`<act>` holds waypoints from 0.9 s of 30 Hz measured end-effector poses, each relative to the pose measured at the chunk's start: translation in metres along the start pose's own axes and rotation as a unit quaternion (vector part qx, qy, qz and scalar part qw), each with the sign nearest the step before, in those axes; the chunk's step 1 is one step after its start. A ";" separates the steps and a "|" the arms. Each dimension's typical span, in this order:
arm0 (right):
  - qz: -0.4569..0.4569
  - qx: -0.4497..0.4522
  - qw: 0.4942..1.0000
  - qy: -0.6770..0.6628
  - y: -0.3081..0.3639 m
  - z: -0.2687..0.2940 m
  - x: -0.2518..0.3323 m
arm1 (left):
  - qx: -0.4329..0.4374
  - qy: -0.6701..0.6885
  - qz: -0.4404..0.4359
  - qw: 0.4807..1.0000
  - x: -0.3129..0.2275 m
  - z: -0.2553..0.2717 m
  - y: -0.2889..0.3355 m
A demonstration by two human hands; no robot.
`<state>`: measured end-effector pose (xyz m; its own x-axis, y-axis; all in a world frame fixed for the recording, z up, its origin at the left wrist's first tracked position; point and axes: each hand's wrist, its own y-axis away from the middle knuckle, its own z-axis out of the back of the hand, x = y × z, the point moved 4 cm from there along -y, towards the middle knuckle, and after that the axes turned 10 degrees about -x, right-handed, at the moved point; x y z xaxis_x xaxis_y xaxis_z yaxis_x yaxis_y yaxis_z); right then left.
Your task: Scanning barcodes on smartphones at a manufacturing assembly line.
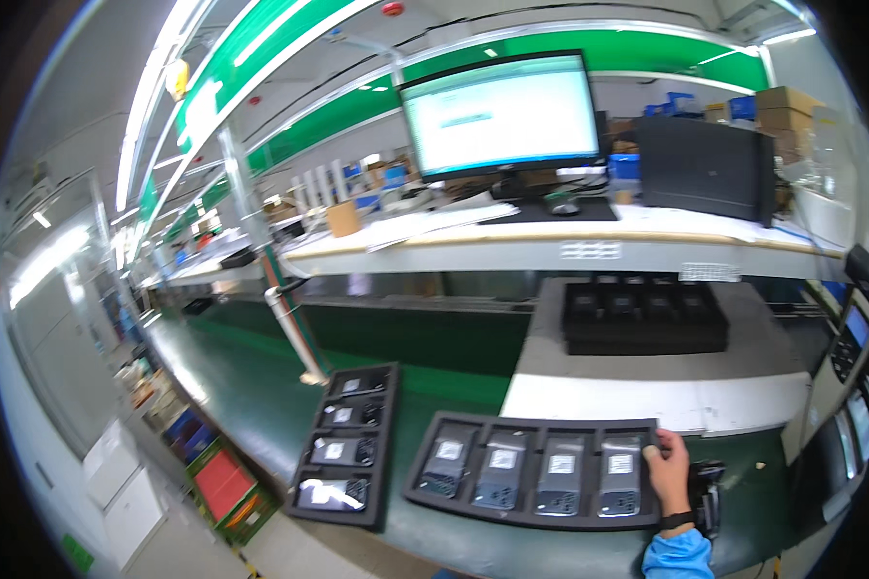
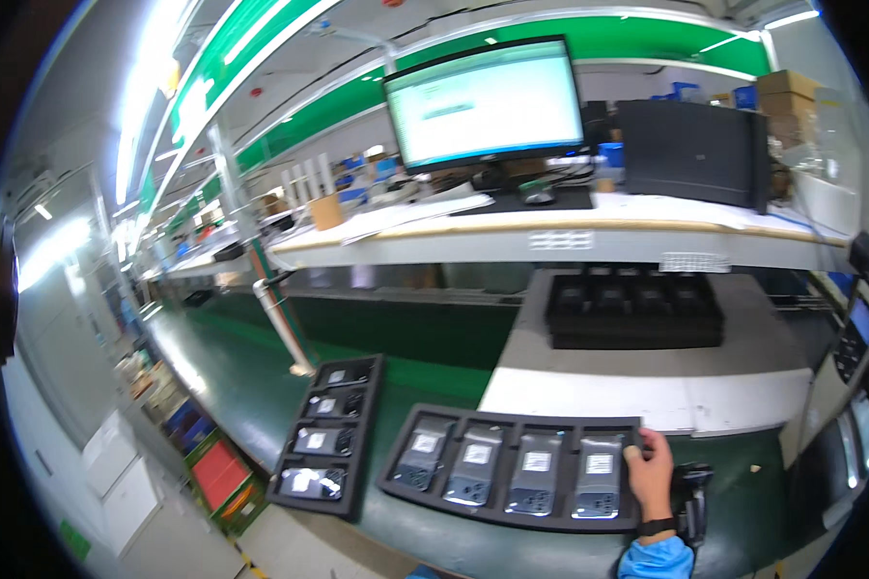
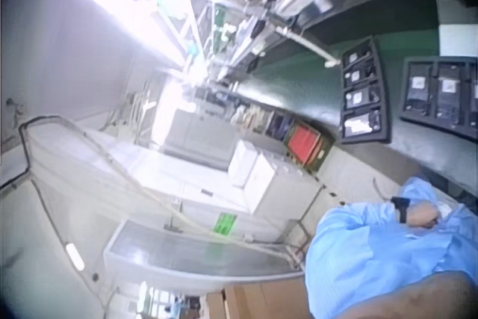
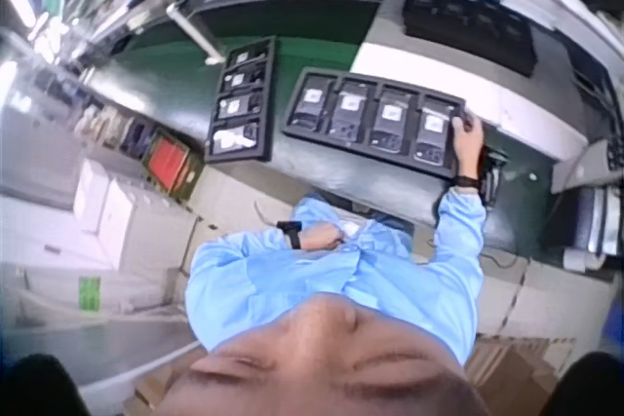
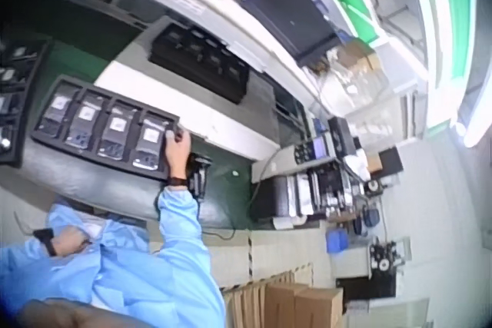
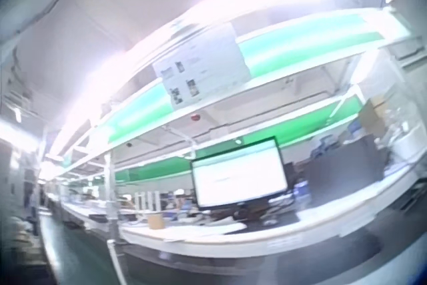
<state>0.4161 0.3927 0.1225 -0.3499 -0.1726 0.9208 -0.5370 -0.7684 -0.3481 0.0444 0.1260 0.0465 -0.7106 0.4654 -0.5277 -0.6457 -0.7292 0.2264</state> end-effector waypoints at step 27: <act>-0.015 -0.006 0.999 -0.037 0.003 -0.001 -0.009 | -0.669 0.588 -0.316 0.327 -0.049 0.352 -0.022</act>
<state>0.4170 0.3924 0.1131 -0.2766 -0.1951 0.9410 -0.5549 -0.7670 -0.3221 -0.0048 0.2958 0.3560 0.5535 0.7939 -0.2519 0.6991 -0.6072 -0.3776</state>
